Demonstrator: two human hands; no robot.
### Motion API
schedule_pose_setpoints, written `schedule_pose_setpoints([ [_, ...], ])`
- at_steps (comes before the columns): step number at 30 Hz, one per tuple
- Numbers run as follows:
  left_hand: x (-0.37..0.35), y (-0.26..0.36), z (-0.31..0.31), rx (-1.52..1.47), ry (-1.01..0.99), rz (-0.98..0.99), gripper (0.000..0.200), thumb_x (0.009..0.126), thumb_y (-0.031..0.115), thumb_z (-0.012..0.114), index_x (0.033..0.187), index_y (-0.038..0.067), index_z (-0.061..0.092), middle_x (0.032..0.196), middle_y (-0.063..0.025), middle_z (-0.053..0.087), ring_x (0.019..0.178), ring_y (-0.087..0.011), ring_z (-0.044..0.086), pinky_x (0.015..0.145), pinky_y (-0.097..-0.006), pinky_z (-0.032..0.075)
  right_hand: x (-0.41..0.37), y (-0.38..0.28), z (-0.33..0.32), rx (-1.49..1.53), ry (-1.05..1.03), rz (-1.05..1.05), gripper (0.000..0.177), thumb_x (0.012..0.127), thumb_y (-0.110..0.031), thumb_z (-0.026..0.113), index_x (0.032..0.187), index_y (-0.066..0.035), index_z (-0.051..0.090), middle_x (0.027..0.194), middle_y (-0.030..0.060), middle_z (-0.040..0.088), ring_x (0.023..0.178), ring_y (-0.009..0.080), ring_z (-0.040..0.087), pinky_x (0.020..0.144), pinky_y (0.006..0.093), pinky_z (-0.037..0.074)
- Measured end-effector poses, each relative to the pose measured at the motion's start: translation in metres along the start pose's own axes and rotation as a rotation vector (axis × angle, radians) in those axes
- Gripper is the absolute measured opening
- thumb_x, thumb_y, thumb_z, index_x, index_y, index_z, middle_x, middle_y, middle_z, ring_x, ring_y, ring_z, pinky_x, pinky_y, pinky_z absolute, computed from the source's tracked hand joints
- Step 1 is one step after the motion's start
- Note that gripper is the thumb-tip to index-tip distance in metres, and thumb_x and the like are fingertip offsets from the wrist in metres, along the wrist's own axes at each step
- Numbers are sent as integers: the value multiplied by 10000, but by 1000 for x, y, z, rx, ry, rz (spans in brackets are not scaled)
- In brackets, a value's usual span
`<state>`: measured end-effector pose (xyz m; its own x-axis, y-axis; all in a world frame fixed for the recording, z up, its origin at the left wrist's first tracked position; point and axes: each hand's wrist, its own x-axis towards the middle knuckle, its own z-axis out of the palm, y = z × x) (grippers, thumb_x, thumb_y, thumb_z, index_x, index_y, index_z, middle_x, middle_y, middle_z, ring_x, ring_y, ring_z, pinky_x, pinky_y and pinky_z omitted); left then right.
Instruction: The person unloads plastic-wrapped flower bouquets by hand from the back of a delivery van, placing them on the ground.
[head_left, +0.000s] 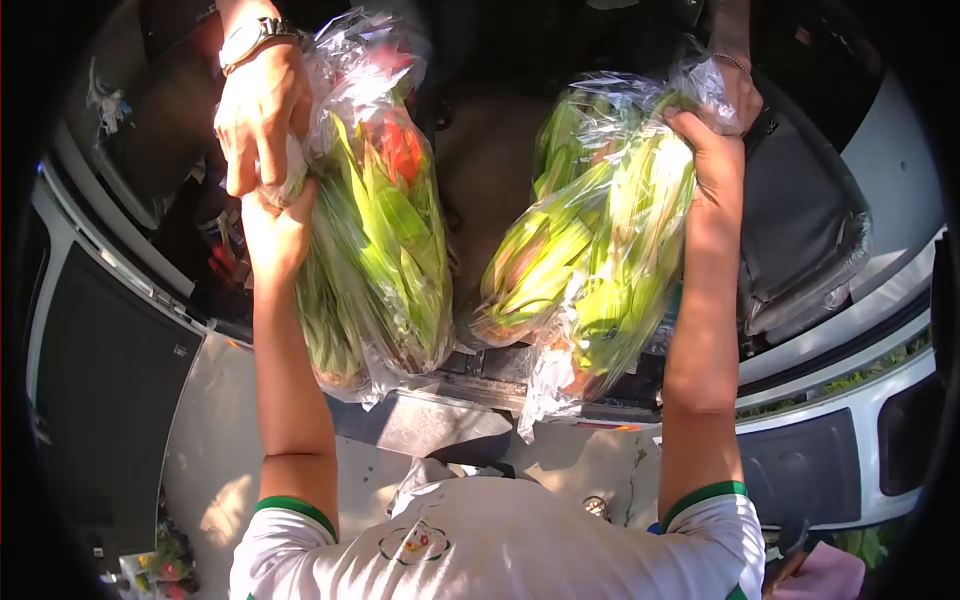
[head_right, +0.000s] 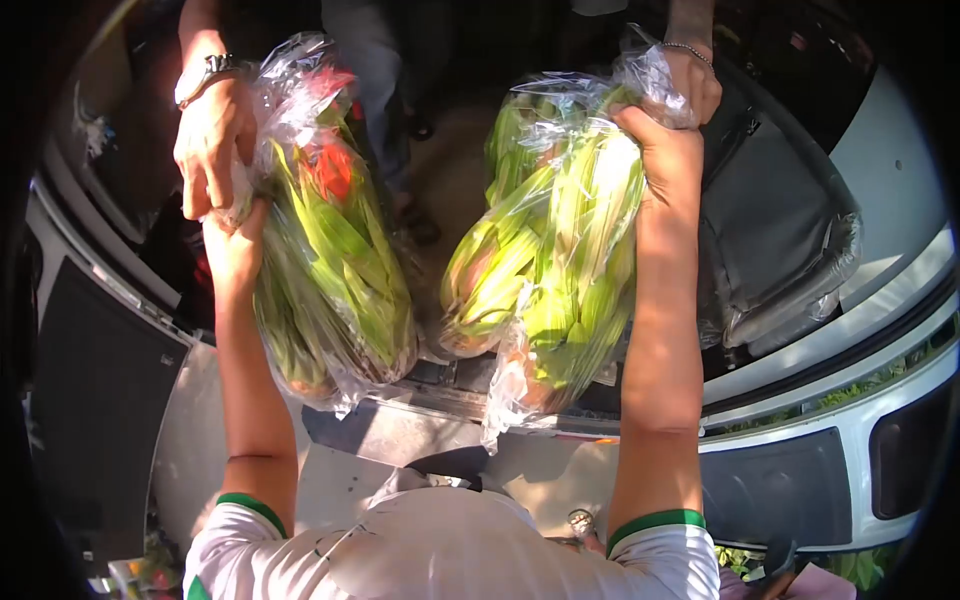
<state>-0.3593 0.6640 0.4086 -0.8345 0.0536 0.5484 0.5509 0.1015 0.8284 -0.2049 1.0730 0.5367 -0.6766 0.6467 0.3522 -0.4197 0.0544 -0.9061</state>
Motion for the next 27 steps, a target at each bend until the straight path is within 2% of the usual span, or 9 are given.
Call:
schedule_pose_setpoints([
  [4,-18,24,19,-129,2,-87,209,822,74,663,1012,-13,661,879,-28,665,814,-123,597,750,-310,472,-36,-24,-9,59,8,7,219,826,68,600,1040,55,645,916,129,677,792,215,684,727,321,572],
  [8,-70,66,-53,92,219,-247,239,840,158,679,979,-37,683,812,-12,665,733,-98,581,682,-309,475,-43,-11,0,46,-69,174,185,853,2,581,1007,91,630,961,141,662,834,210,668,769,316,551],
  [9,-87,64,-72,45,248,-265,237,842,160,679,974,-37,687,805,-20,676,729,-111,591,688,-314,485,-65,-7,9,-96,-240,-62,185,878,-11,554,1010,96,626,966,139,660,854,204,658,784,316,547],
  [11,-128,81,-99,64,249,-260,289,816,178,702,1001,-44,706,860,-70,717,801,-120,636,742,-321,511,-97,5,22,-155,-369,-251,194,883,-26,554,1019,93,625,987,145,654,876,207,652,800,321,541],
  [14,-177,114,-111,160,241,-318,342,781,193,735,1030,-40,710,920,-177,736,883,-233,712,835,-370,530,-137,17,21,-32,-399,-189,208,891,-48,555,1034,88,623,1019,154,645,909,212,644,823,327,533],
  [16,-195,135,-109,83,214,-134,310,781,175,745,1027,-12,716,950,-168,737,887,-257,709,832,-371,527,-151,16,25,6,-435,-176,218,897,-63,556,1044,84,622,1040,161,639,931,216,638,839,331,528],
  [19,-205,181,-125,172,332,-162,293,784,141,731,1040,0,707,952,-180,729,870,-260,709,812,-374,530,-132,10,63,69,-561,-155,233,905,-85,556,1058,79,621,1072,170,630,964,221,629,863,337,520],
  [25,-340,247,-242,530,516,-166,270,795,125,730,1048,33,704,949,-150,728,858,-293,704,790,-371,534,-224,-22,150,182,-735,-135,264,922,-129,558,1087,68,618,1136,188,612,1029,232,611,910,349,504],
  [27,-370,255,-258,502,551,-181,333,793,129,762,1099,27,681,1023,-127,715,921,-262,678,853,-372,511,-245,-28,174,205,-799,-122,275,928,-144,558,1097,65,617,1157,194,606,1051,235,605,926,353,499],
])
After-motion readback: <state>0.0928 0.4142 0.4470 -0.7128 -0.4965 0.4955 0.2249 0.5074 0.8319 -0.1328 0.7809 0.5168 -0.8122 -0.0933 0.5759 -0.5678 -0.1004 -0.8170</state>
